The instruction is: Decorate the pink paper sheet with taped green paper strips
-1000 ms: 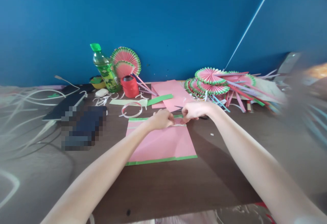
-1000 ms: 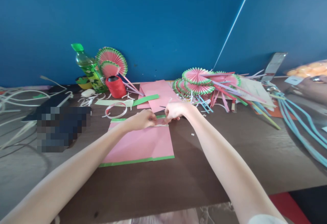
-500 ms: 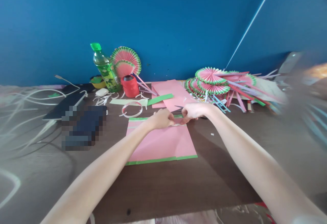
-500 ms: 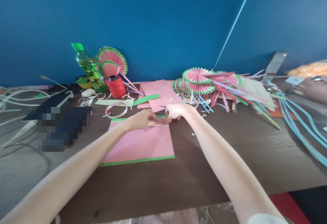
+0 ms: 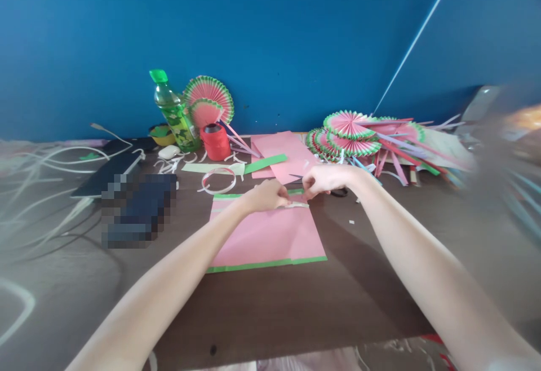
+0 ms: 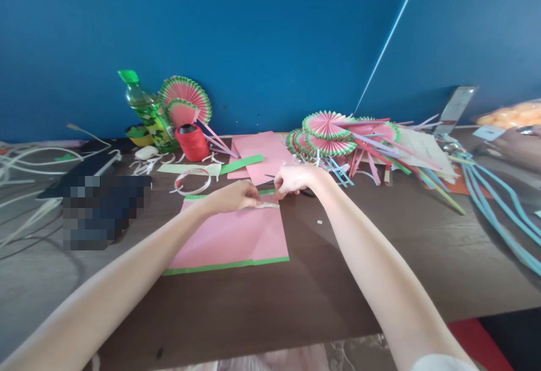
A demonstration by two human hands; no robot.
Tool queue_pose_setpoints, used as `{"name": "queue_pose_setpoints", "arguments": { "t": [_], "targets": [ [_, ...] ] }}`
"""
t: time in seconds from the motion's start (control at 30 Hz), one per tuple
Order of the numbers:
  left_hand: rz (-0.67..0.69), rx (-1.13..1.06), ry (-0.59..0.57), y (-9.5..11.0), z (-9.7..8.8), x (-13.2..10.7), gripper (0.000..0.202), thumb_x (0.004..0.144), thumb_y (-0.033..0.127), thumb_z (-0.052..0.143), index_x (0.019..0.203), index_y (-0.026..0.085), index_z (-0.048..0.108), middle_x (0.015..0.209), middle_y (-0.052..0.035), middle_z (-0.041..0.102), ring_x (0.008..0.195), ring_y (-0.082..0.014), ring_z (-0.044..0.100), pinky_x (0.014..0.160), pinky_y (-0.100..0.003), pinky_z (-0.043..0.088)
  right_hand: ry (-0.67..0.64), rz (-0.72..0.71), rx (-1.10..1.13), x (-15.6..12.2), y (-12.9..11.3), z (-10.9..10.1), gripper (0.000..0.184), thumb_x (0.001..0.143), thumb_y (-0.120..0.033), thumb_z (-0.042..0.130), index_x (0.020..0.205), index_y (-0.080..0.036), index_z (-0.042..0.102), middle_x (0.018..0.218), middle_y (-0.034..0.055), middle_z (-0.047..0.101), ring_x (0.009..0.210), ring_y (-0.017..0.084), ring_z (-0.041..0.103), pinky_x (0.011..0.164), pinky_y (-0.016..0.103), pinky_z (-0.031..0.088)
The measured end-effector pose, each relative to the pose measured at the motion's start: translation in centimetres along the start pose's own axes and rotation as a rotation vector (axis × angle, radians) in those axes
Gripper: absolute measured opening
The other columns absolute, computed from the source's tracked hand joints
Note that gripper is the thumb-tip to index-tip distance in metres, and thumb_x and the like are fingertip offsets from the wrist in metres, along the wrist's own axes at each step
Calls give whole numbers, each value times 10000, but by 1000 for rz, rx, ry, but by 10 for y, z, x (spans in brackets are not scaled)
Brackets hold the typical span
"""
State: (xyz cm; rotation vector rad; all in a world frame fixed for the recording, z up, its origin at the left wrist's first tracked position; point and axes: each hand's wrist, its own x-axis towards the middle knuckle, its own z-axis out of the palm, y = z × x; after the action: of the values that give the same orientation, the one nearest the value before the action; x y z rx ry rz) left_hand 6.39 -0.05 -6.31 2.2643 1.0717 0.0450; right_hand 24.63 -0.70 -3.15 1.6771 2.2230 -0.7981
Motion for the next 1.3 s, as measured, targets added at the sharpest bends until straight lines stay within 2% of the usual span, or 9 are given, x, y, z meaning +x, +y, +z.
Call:
{"name": "queue_pose_setpoints", "arguments": {
  "t": [0.13,0.27,0.43,0.63,0.97,1.3],
  "targets": [
    [49,-17,12,-2,-2,0,260,702,342,464,796,170,635,859,-30,629,759,-164,552,636,-234,377,-58,-91,51,-3,2,-4,234,676,-329,523,837,-189,619,723,15,581,547,102,481,511,219,345],
    [67,-36,47,-6,-4,1,218,714,272,430,798,189,613,841,-3,625,753,-143,542,631,-220,375,-109,-118,68,-7,-2,-5,267,683,-319,510,896,-189,607,762,12,575,569,99,476,525,215,339],
    [84,-68,56,-12,-6,3,219,730,309,429,813,190,593,820,3,619,743,-146,543,638,-233,381,-90,-156,70,-7,-2,-5,225,679,-382,524,787,-193,581,721,-4,554,581,103,481,529,215,328],
    [134,-73,78,-14,-8,3,240,744,350,438,817,174,584,824,-8,615,750,-148,543,647,-234,381,-107,-167,122,-5,-3,-3,158,661,-337,520,662,-179,530,656,-6,543,560,103,490,532,221,335],
    [146,-25,100,-11,-7,3,211,755,310,427,810,175,579,811,-8,609,725,-139,537,631,-232,376,-139,-115,139,-9,-10,-4,167,647,-337,539,676,-173,549,605,-6,526,560,112,480,527,225,343],
    [110,-25,105,-10,-7,2,220,749,306,426,816,173,588,836,-17,621,745,-148,547,641,-237,383,-107,-182,187,-10,-5,-4,152,657,-324,550,645,-173,558,579,-15,512,543,105,472,537,232,337]
  ]
}}
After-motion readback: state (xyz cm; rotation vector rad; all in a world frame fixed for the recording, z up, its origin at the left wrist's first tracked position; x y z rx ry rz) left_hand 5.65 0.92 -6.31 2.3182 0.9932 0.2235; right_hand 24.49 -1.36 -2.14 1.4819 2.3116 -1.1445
